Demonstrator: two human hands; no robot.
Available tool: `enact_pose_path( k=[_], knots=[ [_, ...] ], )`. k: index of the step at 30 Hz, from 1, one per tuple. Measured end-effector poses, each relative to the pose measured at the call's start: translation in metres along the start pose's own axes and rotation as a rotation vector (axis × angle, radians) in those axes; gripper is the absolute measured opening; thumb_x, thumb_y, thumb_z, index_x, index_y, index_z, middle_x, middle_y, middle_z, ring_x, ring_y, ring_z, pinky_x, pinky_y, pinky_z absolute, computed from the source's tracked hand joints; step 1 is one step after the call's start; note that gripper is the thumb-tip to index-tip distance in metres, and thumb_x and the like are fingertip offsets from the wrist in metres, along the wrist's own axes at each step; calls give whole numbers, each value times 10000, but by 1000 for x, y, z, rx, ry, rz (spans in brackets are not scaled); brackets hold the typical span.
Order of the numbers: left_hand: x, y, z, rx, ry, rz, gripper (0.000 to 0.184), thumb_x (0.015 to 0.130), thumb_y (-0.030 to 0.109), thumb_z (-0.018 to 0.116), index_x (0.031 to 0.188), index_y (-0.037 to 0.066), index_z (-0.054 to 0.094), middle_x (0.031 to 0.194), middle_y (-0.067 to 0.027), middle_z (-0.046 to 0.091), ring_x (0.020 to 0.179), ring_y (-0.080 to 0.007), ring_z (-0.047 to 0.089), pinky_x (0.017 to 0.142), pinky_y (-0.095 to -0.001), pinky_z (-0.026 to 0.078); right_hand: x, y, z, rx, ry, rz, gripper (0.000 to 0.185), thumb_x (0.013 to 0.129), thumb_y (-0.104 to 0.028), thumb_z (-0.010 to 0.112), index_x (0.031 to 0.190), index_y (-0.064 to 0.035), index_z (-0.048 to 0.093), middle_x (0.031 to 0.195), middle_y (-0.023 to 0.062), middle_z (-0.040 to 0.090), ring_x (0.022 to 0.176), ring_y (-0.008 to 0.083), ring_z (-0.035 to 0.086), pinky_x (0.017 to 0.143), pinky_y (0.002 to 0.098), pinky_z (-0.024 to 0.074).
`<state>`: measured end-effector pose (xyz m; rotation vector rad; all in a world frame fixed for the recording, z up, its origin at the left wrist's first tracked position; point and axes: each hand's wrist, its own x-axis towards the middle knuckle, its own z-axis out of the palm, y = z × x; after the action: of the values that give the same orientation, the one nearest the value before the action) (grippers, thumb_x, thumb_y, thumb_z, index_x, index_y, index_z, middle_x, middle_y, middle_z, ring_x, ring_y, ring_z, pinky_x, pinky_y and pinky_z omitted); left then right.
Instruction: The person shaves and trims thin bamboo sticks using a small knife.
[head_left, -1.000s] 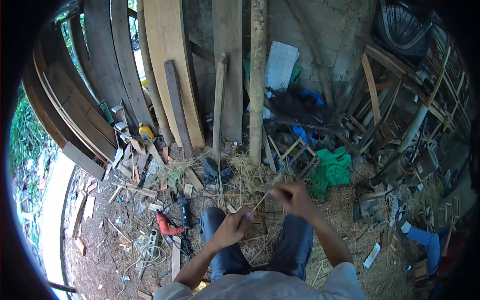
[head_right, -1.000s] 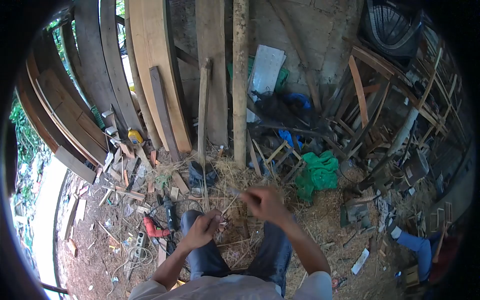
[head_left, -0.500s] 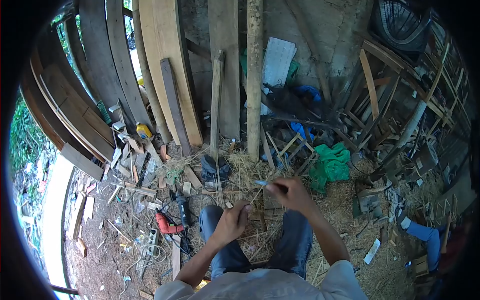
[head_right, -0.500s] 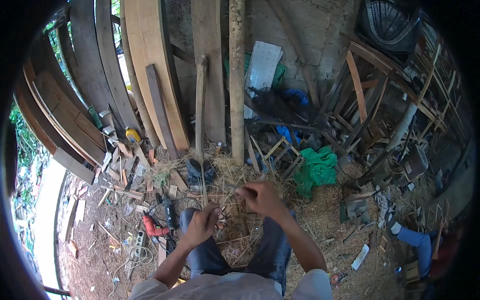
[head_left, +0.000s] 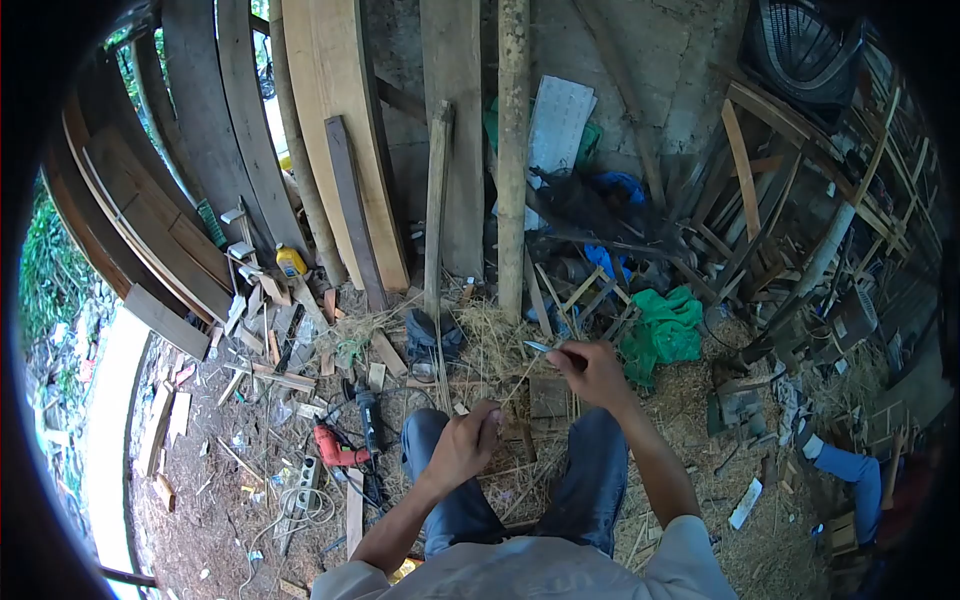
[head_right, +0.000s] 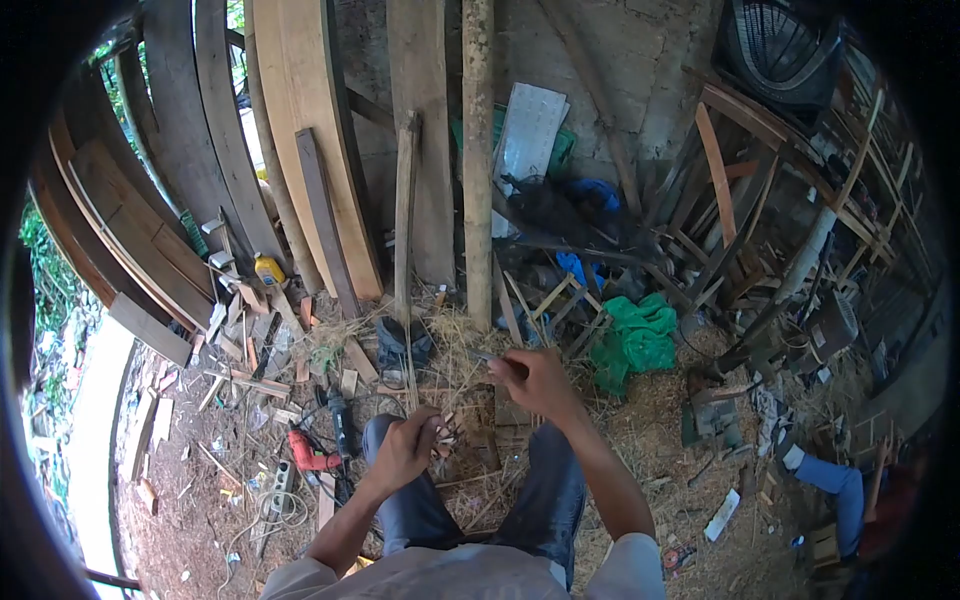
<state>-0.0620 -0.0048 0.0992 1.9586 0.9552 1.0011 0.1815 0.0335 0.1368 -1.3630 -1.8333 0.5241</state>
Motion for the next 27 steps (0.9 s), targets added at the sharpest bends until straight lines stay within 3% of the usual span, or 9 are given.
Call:
enact_pose_path(
  k=[4, 6, 11, 14, 17, 19, 20, 23, 27],
  knots=[
    [5, -1, 0, -36, 17, 1, 94, 885, -2, 499, 976, 7, 522, 562, -180, 540, 529, -352, 597, 477, -395, 435, -3, -1, 11, -30, 34, -194, 275, 870, -243, 636, 741, -1, 647, 530, 111, 548, 441, 195, 515, 445, 342, 366],
    [-3, 3, 0, -69, 7, -12, 93, 887, 0, 500, 977, 6, 524, 564, -182, 541, 530, -350, 598, 474, -391, 434, 1, 10, 2, 33, 63, 25, 287, 875, -253, 632, 770, 12, 655, 529, 114, 549, 439, 180, 502, 447, 342, 358],
    [2, -4, 1, -13, 39, -3, 93, 886, 16, 516, 978, 6, 532, 563, -177, 544, 521, -332, 603, 466, -375, 437, 0, 12, 4, -20, 125, -56, 293, 899, -262, 607, 817, 13, 664, 516, 102, 522, 435, 148, 445, 449, 328, 346],
    [2, -6, 0, 28, 65, -26, 100, 883, 15, 524, 982, 6, 532, 557, -174, 538, 513, -330, 597, 460, -375, 433, 2, 17, 3, 72, 280, 146, 293, 899, -272, 606, 846, 11, 658, 535, 105, 527, 443, 171, 470, 455, 337, 353],
    [3, -10, 5, -13, 89, -49, 100, 878, 15, 534, 977, 9, 536, 549, -172, 527, 499, -332, 586, 452, -378, 427, -12, -7, 7, 104, 178, 144, 296, 898, -269, 606, 835, 19, 640, 561, 123, 539, 459, 198, 494, 464, 348, 360],
    [6, -4, 8, -8, 77, -46, 101, 878, 20, 540, 978, 11, 538, 547, -169, 526, 491, -332, 583, 446, -377, 425, -20, -25, 26, -17, -49, -134, 286, 897, -247, 604, 795, 19, 622, 567, 134, 539, 477, 221, 517, 477, 361, 377],
    [6, -2, 8, -1, 78, -47, 103, 878, 25, 545, 979, 14, 539, 544, -165, 524, 484, -331, 580, 441, -377, 424, -17, -25, 24, 66, 36, -69, 270, 892, -233, 607, 782, 14, 613, 556, 129, 525, 477, 228, 519, 487, 374, 385],
    [3, -3, 6, 40, 74, -48, 104, 881, 42, 549, 982, 19, 541, 553, -171, 534, 497, -343, 585, 441, -392, 434, -9, -12, 12, 4, -50, 84, 255, 886, -233, 611, 801, 6, 630, 582, 140, 546, 499, 241, 547, 496, 378, 396],
    [3, 0, 5, 164, 103, 25, 120, 882, 45, 540, 1001, 33, 535, 583, -184, 560, 540, -364, 597, 457, -424, 452, -15, -20, 20, 18, -74, -148, 252, 879, -227, 624, 796, 10, 641, 582, 139, 552, 488, 227, 534, 485, 371, 393]
  ],
)
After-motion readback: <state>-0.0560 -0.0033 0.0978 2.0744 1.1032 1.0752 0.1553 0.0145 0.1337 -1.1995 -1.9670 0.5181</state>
